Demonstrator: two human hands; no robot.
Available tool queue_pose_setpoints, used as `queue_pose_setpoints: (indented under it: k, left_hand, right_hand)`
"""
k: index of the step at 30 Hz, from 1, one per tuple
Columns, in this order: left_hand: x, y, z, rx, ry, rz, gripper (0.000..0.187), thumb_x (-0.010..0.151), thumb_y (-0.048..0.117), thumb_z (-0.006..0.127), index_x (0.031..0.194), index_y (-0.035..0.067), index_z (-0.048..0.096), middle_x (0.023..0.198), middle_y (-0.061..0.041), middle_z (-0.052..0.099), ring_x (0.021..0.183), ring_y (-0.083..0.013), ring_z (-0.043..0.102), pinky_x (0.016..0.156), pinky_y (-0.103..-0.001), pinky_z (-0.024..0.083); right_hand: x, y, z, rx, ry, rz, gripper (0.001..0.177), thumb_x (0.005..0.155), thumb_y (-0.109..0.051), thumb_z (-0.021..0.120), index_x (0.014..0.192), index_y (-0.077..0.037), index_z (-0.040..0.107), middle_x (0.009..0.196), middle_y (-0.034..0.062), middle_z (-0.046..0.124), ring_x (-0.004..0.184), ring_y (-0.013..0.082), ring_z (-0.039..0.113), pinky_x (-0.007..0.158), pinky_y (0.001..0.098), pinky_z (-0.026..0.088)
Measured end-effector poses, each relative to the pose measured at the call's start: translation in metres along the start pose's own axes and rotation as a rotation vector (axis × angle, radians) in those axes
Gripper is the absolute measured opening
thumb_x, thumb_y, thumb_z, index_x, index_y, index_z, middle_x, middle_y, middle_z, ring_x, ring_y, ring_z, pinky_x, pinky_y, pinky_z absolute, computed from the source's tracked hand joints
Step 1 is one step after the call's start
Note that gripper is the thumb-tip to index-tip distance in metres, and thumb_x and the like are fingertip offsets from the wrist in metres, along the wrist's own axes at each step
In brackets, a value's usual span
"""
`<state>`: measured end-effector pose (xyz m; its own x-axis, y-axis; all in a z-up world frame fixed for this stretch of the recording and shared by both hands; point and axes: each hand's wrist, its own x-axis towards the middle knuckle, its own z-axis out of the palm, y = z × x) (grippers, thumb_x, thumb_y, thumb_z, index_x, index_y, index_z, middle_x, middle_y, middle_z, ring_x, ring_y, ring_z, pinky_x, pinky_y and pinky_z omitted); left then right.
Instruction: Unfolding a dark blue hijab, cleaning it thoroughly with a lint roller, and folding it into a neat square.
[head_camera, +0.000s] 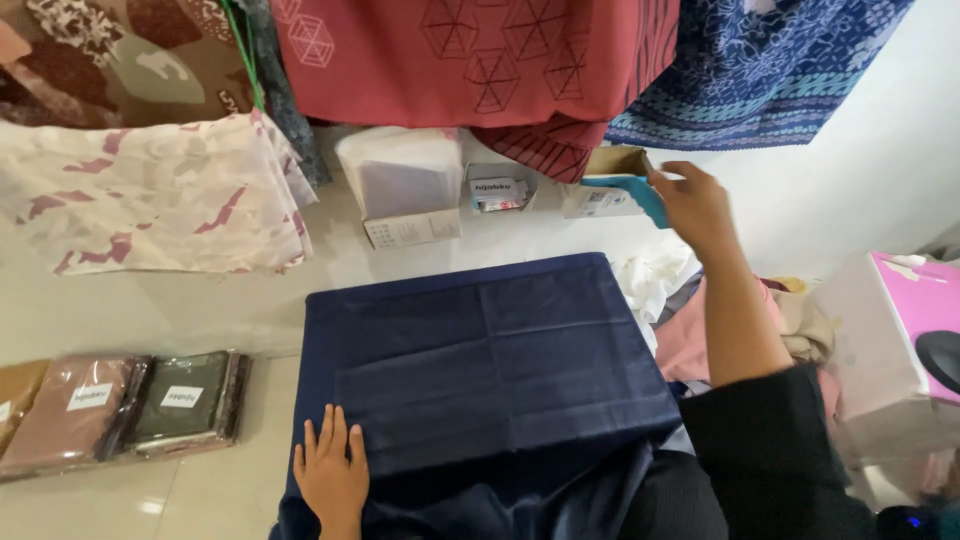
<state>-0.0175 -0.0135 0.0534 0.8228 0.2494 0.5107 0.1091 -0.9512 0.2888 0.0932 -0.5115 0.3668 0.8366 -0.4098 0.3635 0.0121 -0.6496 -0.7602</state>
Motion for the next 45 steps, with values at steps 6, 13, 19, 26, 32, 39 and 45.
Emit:
queue_pose_setpoints:
  k: [6, 13, 19, 26, 32, 39, 45]
  left_hand:
    - [0.003, -0.007, -0.035, -0.489, 0.155, 0.002, 0.022, 0.098, 0.012, 0.066, 0.114, 0.001, 0.076, 0.111, -0.015, 0.074, 0.096, -0.0307, 0.069, 0.087, -0.038, 0.053]
    - [-0.026, -0.057, -0.059, -0.395, -0.284, -0.511, 0.052, 0.103, 0.05, 0.068, 0.079, 0.006, 0.08, 0.064, -0.006, 0.069, 0.062, -0.0223, 0.059, 0.071, -0.029, 0.048]
    - [-0.018, -0.075, -0.049, -0.05, -0.76, -0.382, 0.067, 0.075, 0.073, 0.07, 0.093, 0.009, 0.081, 0.082, -0.011, 0.077, 0.08, -0.0311, 0.071, 0.078, -0.036, 0.054]
    - [-0.018, -0.077, -0.043, -0.057, -0.852, -0.347, 0.062, 0.079, 0.068, 0.073, 0.114, 0.018, 0.084, 0.121, -0.007, 0.08, 0.119, -0.0408, 0.069, 0.098, -0.048, 0.053]
    - [-0.023, -0.086, -0.027, -0.124, -0.771, -0.363, 0.04, 0.082, 0.051, 0.079, 0.101, 0.016, 0.085, 0.112, -0.006, 0.081, 0.111, -0.0418, 0.071, 0.09, -0.048, 0.055]
    - [-0.015, -0.083, -0.028, -0.099, -0.885, -0.32, 0.039, 0.084, 0.049, 0.076, 0.098, 0.014, 0.085, 0.113, -0.013, 0.081, 0.112, -0.0437, 0.071, 0.088, -0.047, 0.055]
    - [-0.018, -0.087, -0.026, -0.077, -0.872, -0.311, 0.033, 0.087, 0.044, 0.076, 0.093, 0.013, 0.084, 0.107, -0.014, 0.081, 0.108, -0.0435, 0.073, 0.084, -0.047, 0.056]
  right_hand:
    - [-0.058, 0.117, -0.02, 0.338, 0.017, 0.081, 0.028, 0.105, -0.015, 0.05, 0.125, -0.001, 0.063, 0.105, 0.0093, 0.069, 0.087, 0.0182, 0.065, 0.076, 0.0262, 0.052]
    - [-0.215, 0.28, -0.005, 0.272, -0.137, 0.402, 0.021, 0.095, -0.014, 0.068, 0.096, 0.004, 0.078, 0.072, 0.0077, 0.066, 0.064, 0.0145, 0.056, 0.061, 0.0247, 0.046]
    - [-0.277, 0.295, 0.006, 0.425, -0.223, 0.493, 0.023, 0.091, -0.016, 0.074, 0.102, 0.004, 0.076, 0.088, 0.0094, 0.073, 0.077, 0.016, 0.062, 0.075, 0.0251, 0.049]
    - [-0.278, 0.279, 0.018, 0.361, -0.158, 0.576, 0.052, 0.08, -0.019, 0.092, 0.125, -0.002, 0.071, 0.125, 0.0216, 0.067, 0.102, 0.0297, 0.07, 0.088, 0.0405, 0.058]
    - [-0.274, 0.286, 0.017, 0.302, -0.195, 0.591, 0.042, 0.081, -0.02, 0.091, 0.119, -0.01, 0.075, 0.101, 0.0127, 0.074, 0.086, 0.0184, 0.07, 0.078, 0.0318, 0.06]
    - [-0.275, 0.281, 0.016, 0.283, -0.21, 0.541, 0.033, 0.082, -0.015, 0.09, 0.11, -0.004, 0.076, 0.102, 0.0157, 0.076, 0.089, 0.0232, 0.072, 0.082, 0.035, 0.059]
    - [-0.278, 0.295, 0.019, 0.172, -0.203, 0.513, 0.019, 0.077, -0.023, 0.091, 0.082, -0.012, 0.077, 0.076, 0.0016, 0.069, 0.071, 0.0123, 0.061, 0.067, 0.0263, 0.05]
